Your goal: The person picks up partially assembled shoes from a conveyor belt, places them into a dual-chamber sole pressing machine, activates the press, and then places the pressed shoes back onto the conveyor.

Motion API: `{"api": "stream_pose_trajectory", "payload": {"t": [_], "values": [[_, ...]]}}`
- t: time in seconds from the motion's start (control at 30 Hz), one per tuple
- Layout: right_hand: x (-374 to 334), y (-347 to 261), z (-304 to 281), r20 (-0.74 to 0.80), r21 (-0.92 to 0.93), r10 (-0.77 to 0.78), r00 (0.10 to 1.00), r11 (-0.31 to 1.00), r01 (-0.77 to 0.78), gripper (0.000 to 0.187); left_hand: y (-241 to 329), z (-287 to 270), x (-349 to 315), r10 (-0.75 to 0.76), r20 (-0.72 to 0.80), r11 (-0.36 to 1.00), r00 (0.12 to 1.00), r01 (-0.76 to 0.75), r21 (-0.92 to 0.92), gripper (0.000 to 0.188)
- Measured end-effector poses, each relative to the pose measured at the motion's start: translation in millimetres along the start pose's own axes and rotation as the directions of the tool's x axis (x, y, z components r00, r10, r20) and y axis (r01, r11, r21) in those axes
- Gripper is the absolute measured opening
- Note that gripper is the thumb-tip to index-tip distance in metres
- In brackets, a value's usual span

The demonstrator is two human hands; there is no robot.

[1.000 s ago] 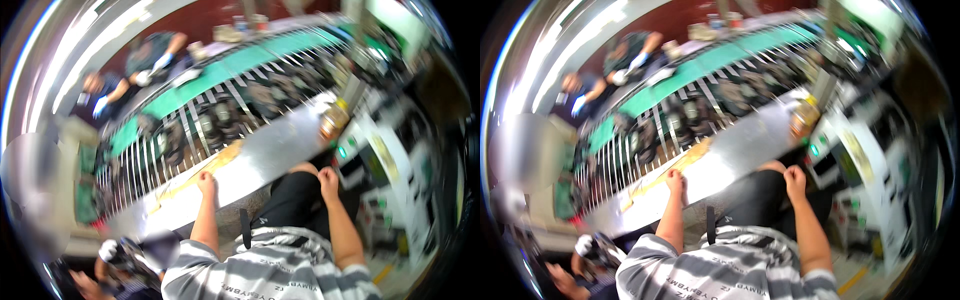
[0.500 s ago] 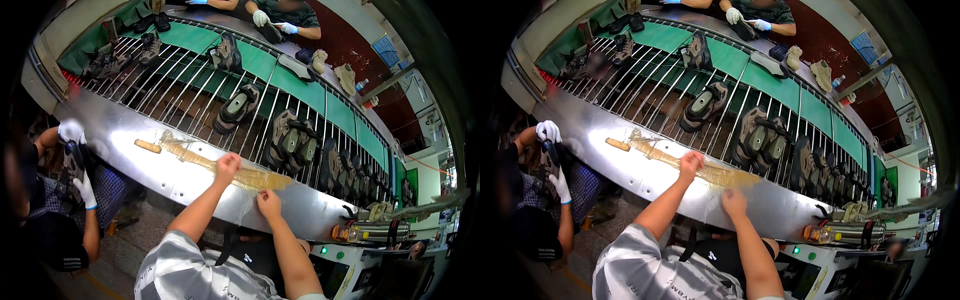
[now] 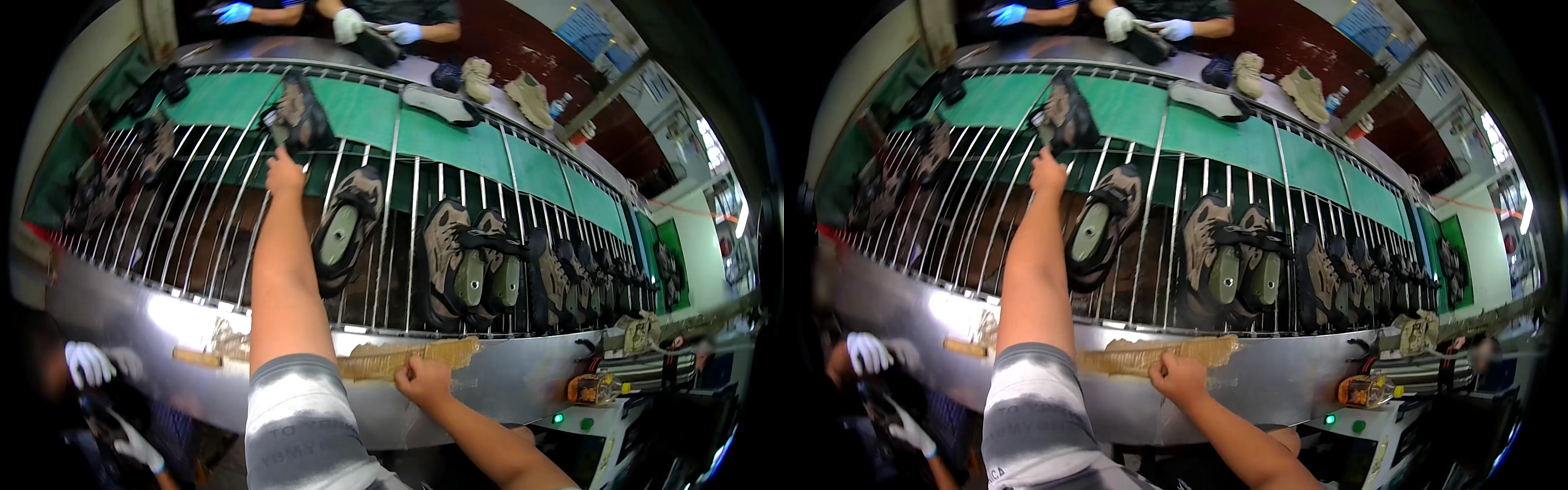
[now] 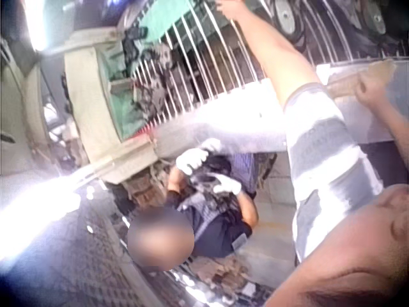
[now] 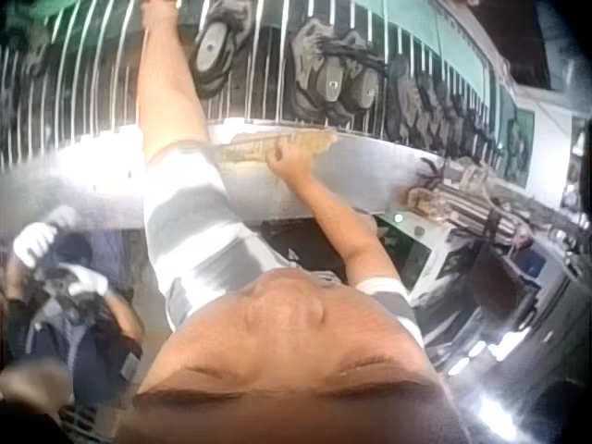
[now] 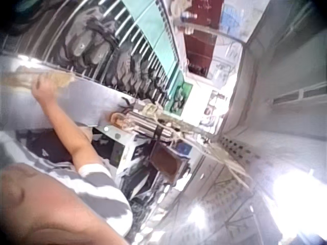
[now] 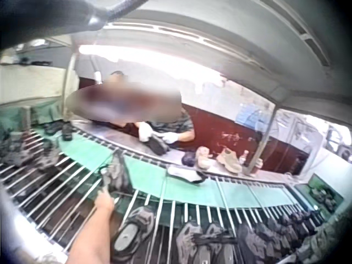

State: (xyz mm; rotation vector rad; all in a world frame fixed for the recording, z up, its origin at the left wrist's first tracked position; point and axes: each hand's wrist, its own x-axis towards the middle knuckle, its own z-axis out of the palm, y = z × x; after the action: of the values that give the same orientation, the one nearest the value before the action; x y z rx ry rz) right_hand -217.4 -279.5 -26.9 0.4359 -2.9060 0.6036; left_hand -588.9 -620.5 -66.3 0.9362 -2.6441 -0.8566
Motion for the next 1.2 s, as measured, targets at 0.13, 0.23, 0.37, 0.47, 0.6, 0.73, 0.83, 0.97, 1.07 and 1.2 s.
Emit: {"api": "stream_pose_trajectory", "payload": {"t": [0.13, 0.23, 0.37, 0.47, 0.6, 0.73, 0.83, 0.97, 1.07, 1.2], "values": [[11, -3, -2, -0.095, 0.033, -0.052, 0.994, 0.998, 0.056, 0.016, -1, 27, 37, 0.035, -0.059, 0.998, 0.998, -0.032, 0.058, 0.058], [9, 1, 0, -0.078, -0.027, -0.044, 0.996, 0.999, 0.042, 0.019, -6, 40, 48, 0.132, -0.022, 0.978, 0.991, -0.127, 0.165, 0.041], [8, -2, 0, -0.109, -0.031, -0.068, 0.992, 0.997, 0.065, 0.018, -24, 74, 77, 0.252, -0.084, 0.964, 0.964, -0.243, 0.112, 0.043], [5, 2, 4, -0.135, 0.004, -0.08, 0.988, 0.997, 0.081, 0.018, 1, 58, 89, 0.064, 0.217, 0.818, 0.974, 0.074, -0.57, 0.037], [-2, 4, 8, -0.16, 0.016, -0.038, 0.986, 0.999, 0.041, 0.019, 128, -61, 59, 0.237, 0.104, 0.352, 0.966, 0.014, -0.936, 0.036], [-3, 4, 5, -0.145, 0.076, -0.002, 0.989, 0.997, 0.013, 0.018, 203, -213, -36, 0.422, 0.127, 0.424, 0.898, -0.071, -0.903, 0.018], [1, 4, -5, -0.046, 0.207, 0.158, 0.986, 0.967, -0.145, 0.019, 234, -274, -159, 0.598, 0.31, 0.483, 0.739, -0.024, -0.875, 0.023], [-12, 37, -9, 0.427, 0.899, 0.259, 0.867, -0.231, -0.373, 0.053, 242, -324, -339, 0.82, 0.314, 0.469, 0.478, -0.247, -0.848, 0.038], [-78, 19, -150, 0.35, 0.5, -0.058, 0.935, -0.832, -0.239, 0.1, 220, -312, -421, 0.894, 0.403, 0.435, 0.195, -0.168, -0.885, 0.041], [-187, 33, -223, 0.052, 0.443, 0.346, 0.937, -0.849, 0.289, 0.085, 205, -297, -555, 0.714, 0.353, 0.054, -0.604, -0.456, -0.888, 0.018]]}}
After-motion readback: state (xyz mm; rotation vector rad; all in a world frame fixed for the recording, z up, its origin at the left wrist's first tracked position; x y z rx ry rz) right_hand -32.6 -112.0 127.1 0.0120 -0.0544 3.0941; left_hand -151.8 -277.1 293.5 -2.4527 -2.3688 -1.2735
